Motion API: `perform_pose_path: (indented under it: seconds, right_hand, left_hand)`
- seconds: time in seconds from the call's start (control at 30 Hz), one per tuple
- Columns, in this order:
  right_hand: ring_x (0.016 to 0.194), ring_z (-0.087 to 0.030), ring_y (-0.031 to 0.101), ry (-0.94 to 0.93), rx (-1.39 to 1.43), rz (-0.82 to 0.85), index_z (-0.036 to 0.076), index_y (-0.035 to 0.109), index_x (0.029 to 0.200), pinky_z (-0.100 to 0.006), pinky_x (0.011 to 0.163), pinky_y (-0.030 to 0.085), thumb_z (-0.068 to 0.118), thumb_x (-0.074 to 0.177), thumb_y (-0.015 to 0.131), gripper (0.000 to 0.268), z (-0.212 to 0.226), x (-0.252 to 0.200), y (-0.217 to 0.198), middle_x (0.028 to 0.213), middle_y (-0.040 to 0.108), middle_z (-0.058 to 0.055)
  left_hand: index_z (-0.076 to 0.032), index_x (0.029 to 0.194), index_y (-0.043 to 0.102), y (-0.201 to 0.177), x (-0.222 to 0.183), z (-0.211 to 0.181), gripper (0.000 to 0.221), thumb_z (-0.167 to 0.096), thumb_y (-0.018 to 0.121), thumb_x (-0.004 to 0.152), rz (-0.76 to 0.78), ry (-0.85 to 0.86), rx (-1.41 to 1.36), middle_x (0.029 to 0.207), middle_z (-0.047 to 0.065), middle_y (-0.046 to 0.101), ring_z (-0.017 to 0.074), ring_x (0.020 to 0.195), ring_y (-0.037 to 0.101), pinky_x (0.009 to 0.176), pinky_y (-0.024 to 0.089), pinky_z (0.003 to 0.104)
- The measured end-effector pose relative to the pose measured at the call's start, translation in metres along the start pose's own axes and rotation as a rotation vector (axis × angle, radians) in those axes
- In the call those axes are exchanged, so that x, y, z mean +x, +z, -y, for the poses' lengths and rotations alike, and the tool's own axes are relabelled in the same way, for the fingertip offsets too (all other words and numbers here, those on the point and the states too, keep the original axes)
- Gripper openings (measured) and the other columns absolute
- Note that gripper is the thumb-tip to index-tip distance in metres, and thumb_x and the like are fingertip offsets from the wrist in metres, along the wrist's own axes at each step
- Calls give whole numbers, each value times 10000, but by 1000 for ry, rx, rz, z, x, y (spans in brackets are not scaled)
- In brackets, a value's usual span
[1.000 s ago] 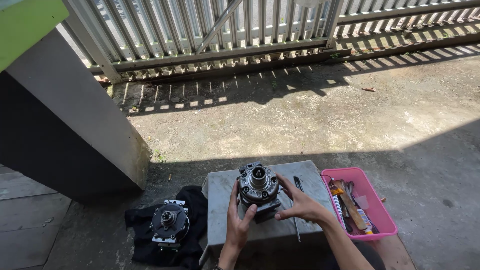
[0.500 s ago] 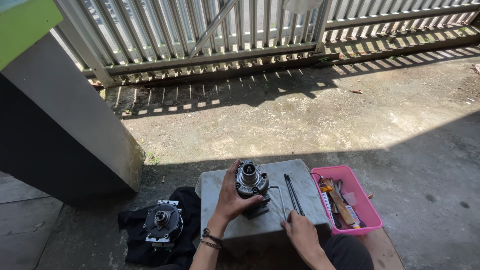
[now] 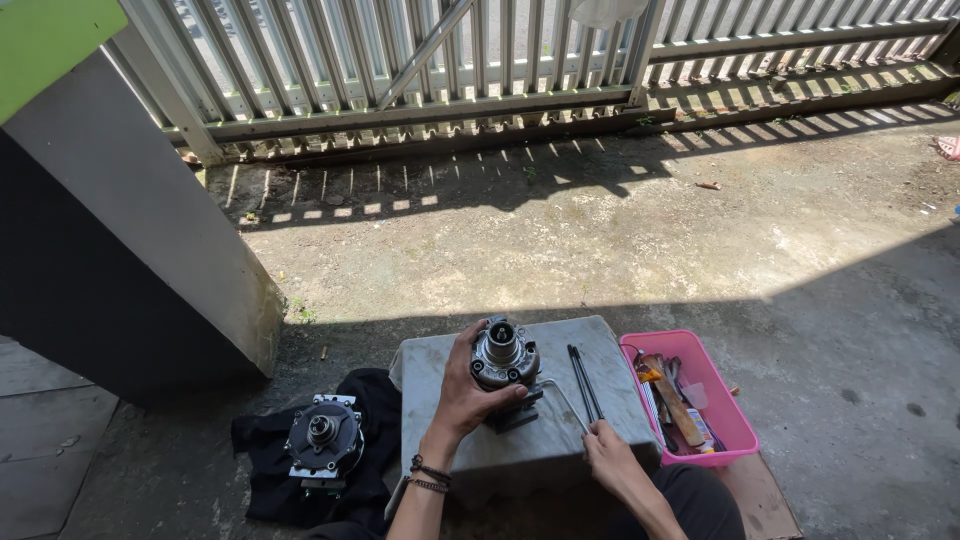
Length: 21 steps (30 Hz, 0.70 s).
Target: Using a hex key to tighten or loosen bolts on a mechanical component
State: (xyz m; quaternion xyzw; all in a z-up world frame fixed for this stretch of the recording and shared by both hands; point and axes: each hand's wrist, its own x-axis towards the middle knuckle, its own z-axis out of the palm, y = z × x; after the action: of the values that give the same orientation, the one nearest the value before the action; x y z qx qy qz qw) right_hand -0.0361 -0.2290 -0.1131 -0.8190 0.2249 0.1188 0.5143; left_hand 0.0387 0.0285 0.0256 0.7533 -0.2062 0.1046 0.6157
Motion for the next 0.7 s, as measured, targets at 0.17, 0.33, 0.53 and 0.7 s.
perform_pose_path:
  seconds: [0.17, 0.33, 0.53, 0.7]
  right_hand:
    - [663, -244, 698, -188, -166, -254, 132, 670, 1169, -370, 661, 522, 278, 971, 529, 283, 67, -68, -29, 764, 747, -89]
    - [514, -244, 694, -295, -247, -387, 163, 678, 1256, -402, 554, 509, 261, 967, 578, 321, 139, -145, -39, 664, 763, -110]
    - [438, -245, 699, -583, -381, -473, 103, 738, 1161, -386, 488, 521, 231, 900, 655, 302, 141, -161, -29, 648, 780, -120]
    - [412, -251, 688, -615, -426, -451, 132, 741, 1170, -412, 456, 504, 188, 884, 665, 302, 132, -155, -22, 616, 762, -126]
  left_hand:
    - [-91, 1461, 423, -1, 0, -1, 1097, -425, 928, 546, 0, -2, 23, 1385, 131, 595, 306, 1254, 617, 1122, 467, 457]
    - [-90, 1457, 424, -1, 0, 0, 1077, -394, 931, 557, -4, 19, 12, 1375, 129, 601, 305, 1240, 630, 1114, 481, 447]
    - [-72, 1459, 425, -3, -2, -2, 1093, -423, 928, 555, -14, 16, 15, 1395, 133, 582, 299, 1253, 615, 1113, 462, 433]
    - [-83, 1462, 426, -2, -2, 2, 1095, -431, 928, 553, -16, 22, 40, 1408, 125, 576, 296, 1274, 599, 1130, 447, 433]
